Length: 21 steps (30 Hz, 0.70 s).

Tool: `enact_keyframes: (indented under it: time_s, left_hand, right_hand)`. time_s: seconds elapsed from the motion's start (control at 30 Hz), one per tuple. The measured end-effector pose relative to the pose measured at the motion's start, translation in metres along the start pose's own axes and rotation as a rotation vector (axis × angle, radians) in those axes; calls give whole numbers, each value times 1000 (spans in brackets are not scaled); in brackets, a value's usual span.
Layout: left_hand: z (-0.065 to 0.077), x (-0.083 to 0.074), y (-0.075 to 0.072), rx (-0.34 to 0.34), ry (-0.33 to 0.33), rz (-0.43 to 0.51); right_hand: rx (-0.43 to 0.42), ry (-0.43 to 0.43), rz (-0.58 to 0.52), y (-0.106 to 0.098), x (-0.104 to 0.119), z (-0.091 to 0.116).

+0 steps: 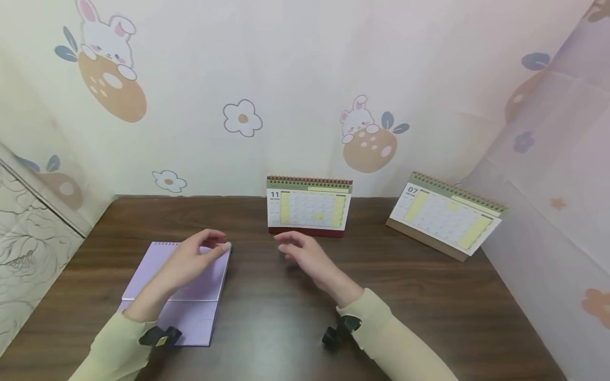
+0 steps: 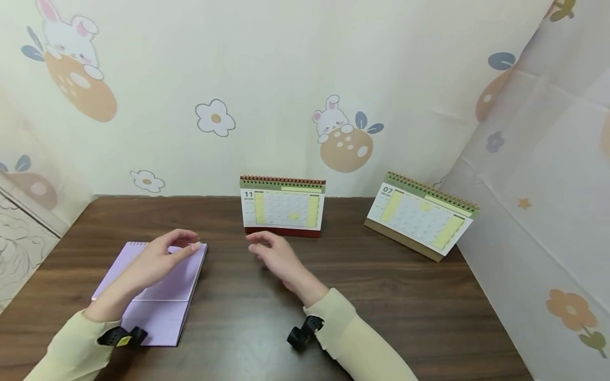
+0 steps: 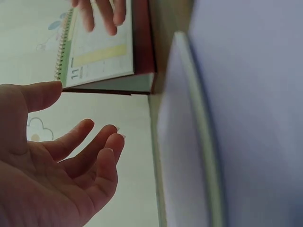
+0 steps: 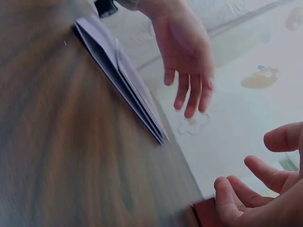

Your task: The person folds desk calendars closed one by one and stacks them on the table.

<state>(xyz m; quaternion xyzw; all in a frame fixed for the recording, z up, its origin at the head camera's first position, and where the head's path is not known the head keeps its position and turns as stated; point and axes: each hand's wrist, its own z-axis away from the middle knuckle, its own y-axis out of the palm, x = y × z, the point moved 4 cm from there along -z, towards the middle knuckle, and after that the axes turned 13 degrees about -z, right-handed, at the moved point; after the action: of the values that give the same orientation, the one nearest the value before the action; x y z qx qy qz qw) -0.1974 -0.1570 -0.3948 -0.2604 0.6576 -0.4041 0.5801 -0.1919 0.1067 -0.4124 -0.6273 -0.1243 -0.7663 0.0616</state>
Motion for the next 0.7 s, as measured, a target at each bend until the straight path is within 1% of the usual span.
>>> enact_keyframes:
  time_s: [0.1, 0.3, 0.43, 0.57, 0.63, 0.7]
  left_hand:
    - [-13, -11, 3, 14, 5, 47]
    - [-43, -44, 5, 13, 37, 152]
    - [-61, -61, 7, -2, 21, 195]
    - [-76, -68, 8, -30, -12, 187]
    - [-82, -68, 9, -47, -35, 198]
    - [-87, -68, 11, -63, -62, 228]
  right_hand:
    - [-40, -42, 15, -19, 7, 1]
    - [-90, -122, 113, -59, 34, 6]
    - [-141, -141, 194, -89, 52, 11]
    - [-210, -152, 237, -116, 65, 16]
    - [-264, -172, 234, -127, 69, 17]
    - [-329, -197, 226, -134, 73, 18]
